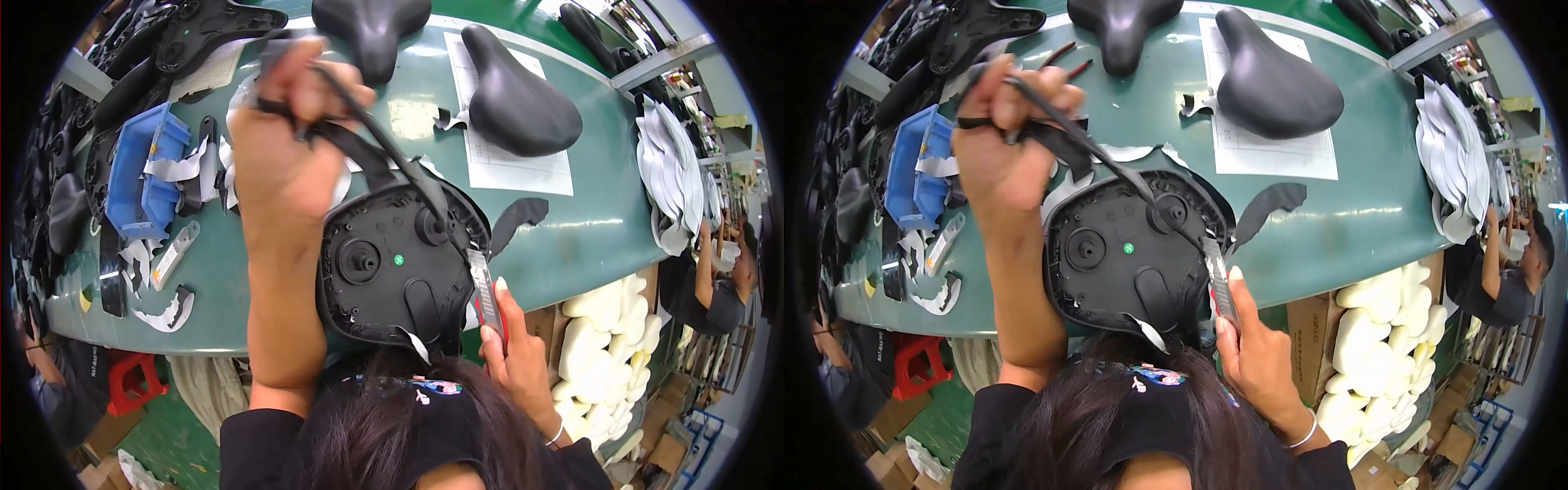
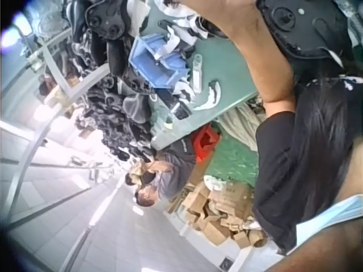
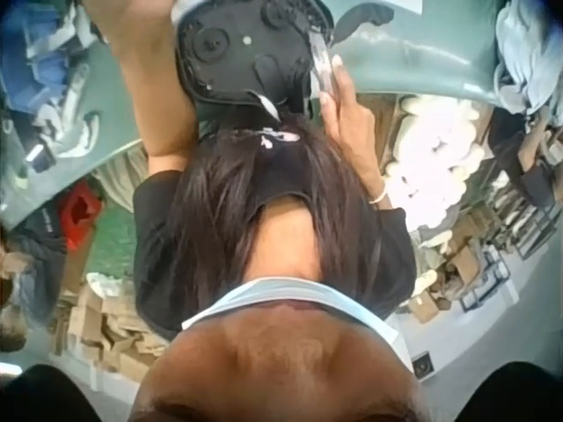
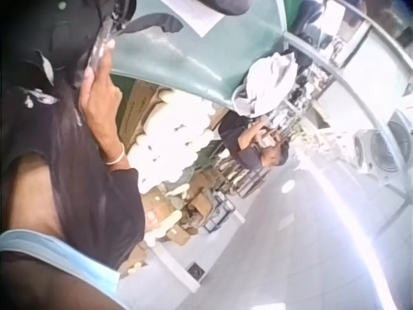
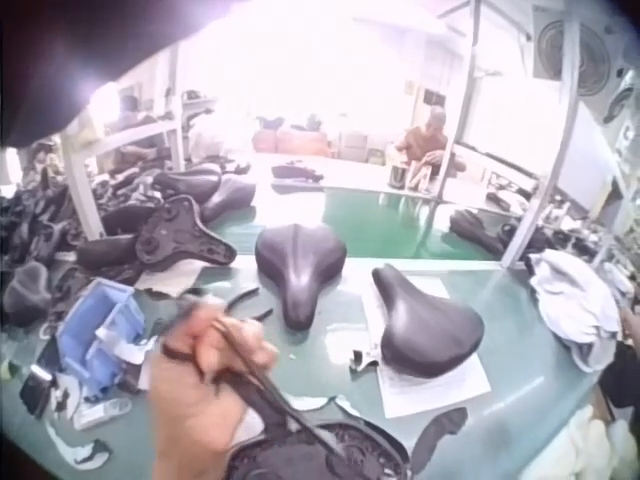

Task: The person is trimming excess fabric from the edges of bicycle seats using a utility knife.

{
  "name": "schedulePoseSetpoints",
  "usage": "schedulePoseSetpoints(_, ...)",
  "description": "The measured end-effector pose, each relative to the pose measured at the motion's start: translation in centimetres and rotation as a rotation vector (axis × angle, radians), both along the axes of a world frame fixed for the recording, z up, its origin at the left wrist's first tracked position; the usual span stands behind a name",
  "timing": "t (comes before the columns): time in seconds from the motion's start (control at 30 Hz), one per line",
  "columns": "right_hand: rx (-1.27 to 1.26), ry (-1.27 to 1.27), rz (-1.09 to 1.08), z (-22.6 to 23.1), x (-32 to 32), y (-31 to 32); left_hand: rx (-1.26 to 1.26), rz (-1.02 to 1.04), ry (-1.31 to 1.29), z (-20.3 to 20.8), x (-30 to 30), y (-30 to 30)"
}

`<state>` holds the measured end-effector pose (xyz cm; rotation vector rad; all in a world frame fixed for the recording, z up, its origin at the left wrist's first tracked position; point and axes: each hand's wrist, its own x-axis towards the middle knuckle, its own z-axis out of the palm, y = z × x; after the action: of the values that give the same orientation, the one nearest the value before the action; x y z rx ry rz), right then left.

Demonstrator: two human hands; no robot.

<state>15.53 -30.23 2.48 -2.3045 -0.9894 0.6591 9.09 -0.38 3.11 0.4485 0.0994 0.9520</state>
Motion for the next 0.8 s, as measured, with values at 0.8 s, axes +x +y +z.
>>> schedulePoseSetpoints(0.8, 0.501, 0.382, 0.207, -4.2, 6.5, 13.8, 1.086, -0.116, 2.036, -0.4, -8.1, 2.8)
